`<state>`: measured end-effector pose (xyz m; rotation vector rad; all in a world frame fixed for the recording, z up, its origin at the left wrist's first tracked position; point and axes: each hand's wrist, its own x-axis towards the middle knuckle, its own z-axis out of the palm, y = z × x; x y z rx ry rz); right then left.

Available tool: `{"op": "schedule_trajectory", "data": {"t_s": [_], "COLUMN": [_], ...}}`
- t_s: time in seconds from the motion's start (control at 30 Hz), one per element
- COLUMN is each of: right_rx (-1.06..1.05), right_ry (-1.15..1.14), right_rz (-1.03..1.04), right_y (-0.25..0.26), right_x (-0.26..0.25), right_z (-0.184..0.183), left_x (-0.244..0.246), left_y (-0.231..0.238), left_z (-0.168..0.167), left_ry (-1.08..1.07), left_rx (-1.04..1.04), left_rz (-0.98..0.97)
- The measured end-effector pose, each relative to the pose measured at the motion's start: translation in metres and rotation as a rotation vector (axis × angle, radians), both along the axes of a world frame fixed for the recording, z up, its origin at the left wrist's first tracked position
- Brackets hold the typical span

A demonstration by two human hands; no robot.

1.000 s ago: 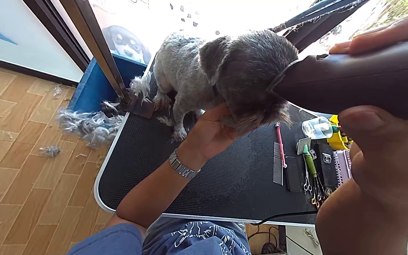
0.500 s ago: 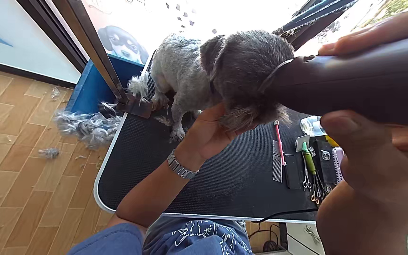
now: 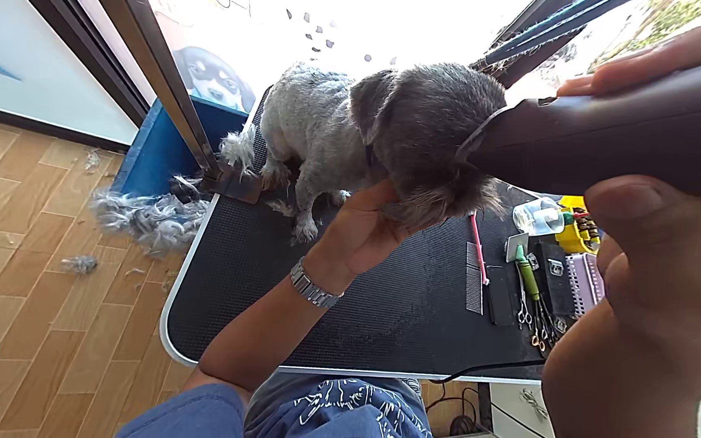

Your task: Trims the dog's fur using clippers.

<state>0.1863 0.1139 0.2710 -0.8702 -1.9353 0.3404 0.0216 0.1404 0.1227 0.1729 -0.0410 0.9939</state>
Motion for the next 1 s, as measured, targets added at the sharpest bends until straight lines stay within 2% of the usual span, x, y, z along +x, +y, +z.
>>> {"op": "schedule_trajectory", "data": {"t_s": [0.37, 0.47, 0.63, 0.73, 0.83, 1.0], "right_rx": [-0.073, -0.067, -0.038, -0.097, -0.003, 0.114], "right_ry": [0.04, 0.116, 0.005, 0.1, 0.175, 0.127], "right_rz": [0.047, 0.086, 0.024, 0.098, 0.032, -0.09], "right_y": [0.003, 0.004, 0.003, 0.001, 0.001, -0.006], "right_x": [0.006, 0.01, 0.005, 0.01, 0.016, 0.011], "right_z": [0.002, 0.005, 0.002, 0.002, 0.001, -0.009], "left_x": [0.0, -0.001, -0.002, -0.003, -0.004, -0.004], "left_y": [0.002, 0.002, 0.004, 0.005, 0.006, 0.008], "left_z": [-0.003, -0.003, -0.004, -0.004, -0.005, -0.01], "left_ry": [-0.037, -0.036, -0.071, -0.082, -0.105, -0.135], "left_rx": [0.029, -0.002, 0.021, 0.005, 0.027, 0.074], "left_rz": [-0.011, -0.012, -0.025, -0.029, -0.032, -0.026]}}
